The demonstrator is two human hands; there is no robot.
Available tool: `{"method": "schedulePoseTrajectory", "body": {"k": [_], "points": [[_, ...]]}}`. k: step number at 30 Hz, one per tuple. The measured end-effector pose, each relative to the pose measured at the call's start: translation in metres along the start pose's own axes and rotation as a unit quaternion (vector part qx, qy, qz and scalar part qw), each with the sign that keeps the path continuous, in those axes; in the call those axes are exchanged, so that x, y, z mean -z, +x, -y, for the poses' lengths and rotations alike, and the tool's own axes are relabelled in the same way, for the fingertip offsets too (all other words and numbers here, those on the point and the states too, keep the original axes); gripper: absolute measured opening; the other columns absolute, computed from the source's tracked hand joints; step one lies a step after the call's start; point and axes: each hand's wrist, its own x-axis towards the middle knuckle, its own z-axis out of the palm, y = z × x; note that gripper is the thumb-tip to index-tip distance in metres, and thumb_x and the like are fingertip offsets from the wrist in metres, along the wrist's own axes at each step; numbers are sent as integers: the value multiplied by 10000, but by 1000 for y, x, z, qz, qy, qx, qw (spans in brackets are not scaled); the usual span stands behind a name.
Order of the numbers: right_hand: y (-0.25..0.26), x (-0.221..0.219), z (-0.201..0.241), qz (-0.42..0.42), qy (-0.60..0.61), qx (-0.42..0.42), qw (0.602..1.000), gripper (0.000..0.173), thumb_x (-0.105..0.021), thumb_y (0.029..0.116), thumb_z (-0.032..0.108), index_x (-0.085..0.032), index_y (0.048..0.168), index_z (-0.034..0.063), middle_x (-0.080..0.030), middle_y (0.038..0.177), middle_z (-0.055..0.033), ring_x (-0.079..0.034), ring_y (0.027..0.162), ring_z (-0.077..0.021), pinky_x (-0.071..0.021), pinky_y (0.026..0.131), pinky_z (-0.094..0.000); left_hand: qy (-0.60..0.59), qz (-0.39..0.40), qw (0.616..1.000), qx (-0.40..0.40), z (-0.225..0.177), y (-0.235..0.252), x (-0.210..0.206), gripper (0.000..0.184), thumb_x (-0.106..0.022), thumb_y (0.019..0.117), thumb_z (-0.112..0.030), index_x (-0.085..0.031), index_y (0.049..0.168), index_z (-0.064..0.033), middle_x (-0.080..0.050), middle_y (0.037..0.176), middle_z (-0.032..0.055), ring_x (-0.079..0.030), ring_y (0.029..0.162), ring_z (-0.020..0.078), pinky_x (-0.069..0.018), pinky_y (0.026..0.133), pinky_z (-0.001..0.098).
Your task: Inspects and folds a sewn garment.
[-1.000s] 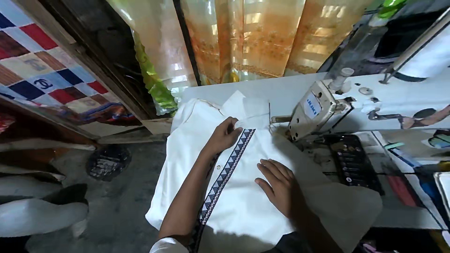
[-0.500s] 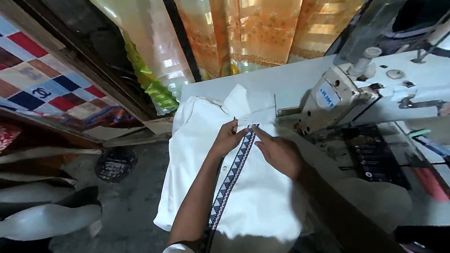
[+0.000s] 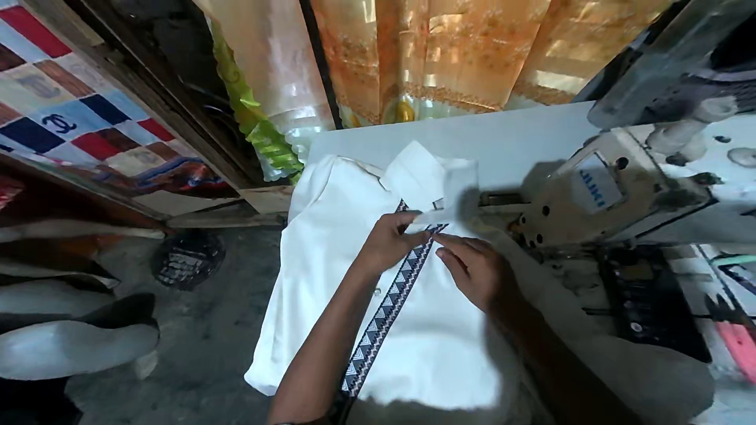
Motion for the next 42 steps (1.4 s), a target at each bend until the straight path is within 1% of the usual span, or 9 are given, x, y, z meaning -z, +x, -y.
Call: {"method": "schedulePoseTrajectory", "body": {"k": [6,15,20,22,25,27,30,37,42], "points": [[5,14,3,61,85,-94,990,219,-579,957,67,-727,863,-64,-708,912,-212,-689,910,-314,-548,833,-475,366,54,928,-41,-37,-47,-46,415,-607,979,-120,-624,1375,7,-595,1364,254,-610,1233,391,-508,1034,489],[10,25,3,125,75,-135,980,206,-603,965,54,-705,906,-115,-689,928,-270,-676,915,-350,-521,844,-498,476,132,868,53,-52,-58,-56,700,-626,958,-159,-357,1604,-129,-393,1570,266,-428,1429,417,-375,1130,532],[11,19,-3,90,122,-118,981,249,-558,1024,140,-746,1041,-21,-725,1005,-160,-684,924,-199,-546,858,-382,275,-8,959,-69,-16,-24,-32,353,-642,1001,-237,-695,1270,-15,-722,1136,175,-698,1045,317,-525,974,535],[6,11,-8,53,131,-80,987,273,-550,1039,177,-747,1152,26,-739,1094,-134,-704,988,-186,-563,897,-375,133,-39,990,-32,2,-9,-18,259,-634,1014,-152,-697,1217,-5,-733,1030,133,-703,844,209,-592,798,416],[2,2,-4,9,116,-46,992,295,-541,1043,158,-687,1259,21,-727,1053,-159,-706,887,-224,-584,800,-395,-70,-68,995,26,18,1,-10,171,-597,1041,-158,-684,1098,-23,-660,791,57,-569,599,73,-500,558,246],[1,-2,-2,-5,92,-31,995,327,-526,1043,137,-646,1327,28,-716,1009,-156,-693,848,-257,-581,776,-445,-134,-57,988,48,20,2,-10,156,-583,1048,-164,-671,1098,-45,-637,748,33,-557,576,54,-483,533,218],[1,-3,0,5,15,-6,1000,393,-503,1052,122,-591,1433,89,-694,1262,-164,-698,1093,-334,-555,940,-528,-165,-41,984,53,20,2,-12,182,-552,1064,-190,-676,1080,-58,-596,706,19,-524,550,53,-459,513,211],[1,-6,3,13,-47,13,999,461,-540,1010,41,-587,1457,143,-691,964,-195,-687,829,-370,-576,735,-520,-179,-36,981,67,22,2,-9,252,-489,1090,-258,-666,993,-106,-502,625,-23,-392,458,29,-347,434,175],[2,-4,-2,10,-2,36,999,411,-523,993,16,-671,1359,131,-741,1052,-163,-722,875,-340,-582,794,-522,-179,-39,981,67,25,4,-8,264,-501,1085,-243,-615,888,-110,-448,581,-35,-380,449,33,-355,443,181]]}}
